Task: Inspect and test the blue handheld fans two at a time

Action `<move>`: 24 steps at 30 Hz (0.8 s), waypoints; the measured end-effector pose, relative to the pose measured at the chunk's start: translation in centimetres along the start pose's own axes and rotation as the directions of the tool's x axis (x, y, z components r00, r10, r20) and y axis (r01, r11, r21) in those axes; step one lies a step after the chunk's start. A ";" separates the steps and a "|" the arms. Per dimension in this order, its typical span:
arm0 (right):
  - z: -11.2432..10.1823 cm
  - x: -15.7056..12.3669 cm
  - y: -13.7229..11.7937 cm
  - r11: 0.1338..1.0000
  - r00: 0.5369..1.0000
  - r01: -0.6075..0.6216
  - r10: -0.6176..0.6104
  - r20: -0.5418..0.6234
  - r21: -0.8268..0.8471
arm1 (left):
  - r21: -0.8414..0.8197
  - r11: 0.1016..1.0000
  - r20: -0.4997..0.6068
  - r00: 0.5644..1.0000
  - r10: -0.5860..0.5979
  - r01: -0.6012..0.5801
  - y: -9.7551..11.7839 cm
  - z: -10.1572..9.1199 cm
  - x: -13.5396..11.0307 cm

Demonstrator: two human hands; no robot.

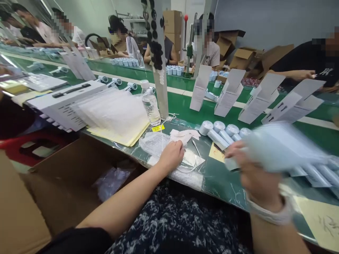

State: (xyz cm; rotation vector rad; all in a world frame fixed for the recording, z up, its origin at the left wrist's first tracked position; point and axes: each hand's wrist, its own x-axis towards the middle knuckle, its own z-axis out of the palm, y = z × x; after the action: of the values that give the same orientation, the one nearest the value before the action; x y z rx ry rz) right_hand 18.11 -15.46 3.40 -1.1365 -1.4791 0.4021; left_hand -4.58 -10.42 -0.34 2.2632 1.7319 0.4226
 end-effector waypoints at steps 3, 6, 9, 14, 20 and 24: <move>2.1 -1.9 0.8 0.957 0.949 -0.285 0.290 0.127 -0.059 | -0.028 0.999 0.041 0.999 -0.020 0.021 -0.2 -1.3 -0.1; 3.2 -3.4 1.7 0.879 0.838 -0.449 0.476 0.267 -0.159 | -0.125 0.992 0.058 0.998 -0.016 0.023 -0.1 -2.7 0.0; 3.3 -3.9 1.2 0.886 0.850 -0.424 0.461 0.253 -0.188 | -0.396 0.917 0.094 0.995 -0.014 0.050 0.0 -2.9 0.5; 4.1 -4.0 -1.0 0.887 0.785 -0.403 0.461 0.414 -0.224 | -0.787 0.594 0.217 0.976 0.010 0.169 -0.8 -1.0 1.0; 4.8 -2.4 -1.8 0.867 0.669 -0.286 0.486 0.563 -0.408 | -0.883 0.410 0.220 0.973 -0.066 0.228 -2.4 -3.4 0.7; 5.8 -1.6 -2.6 0.875 0.647 -0.119 0.427 0.632 -0.469 | -0.565 0.825 0.167 0.975 0.148 -0.029 -0.3 -6.0 -0.3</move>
State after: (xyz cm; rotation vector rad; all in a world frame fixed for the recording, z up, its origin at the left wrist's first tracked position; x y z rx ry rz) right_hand 11.56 -15.98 2.93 -1.6571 -2.1495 0.8838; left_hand -7.25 -10.43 5.10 1.8782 1.1965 0.6032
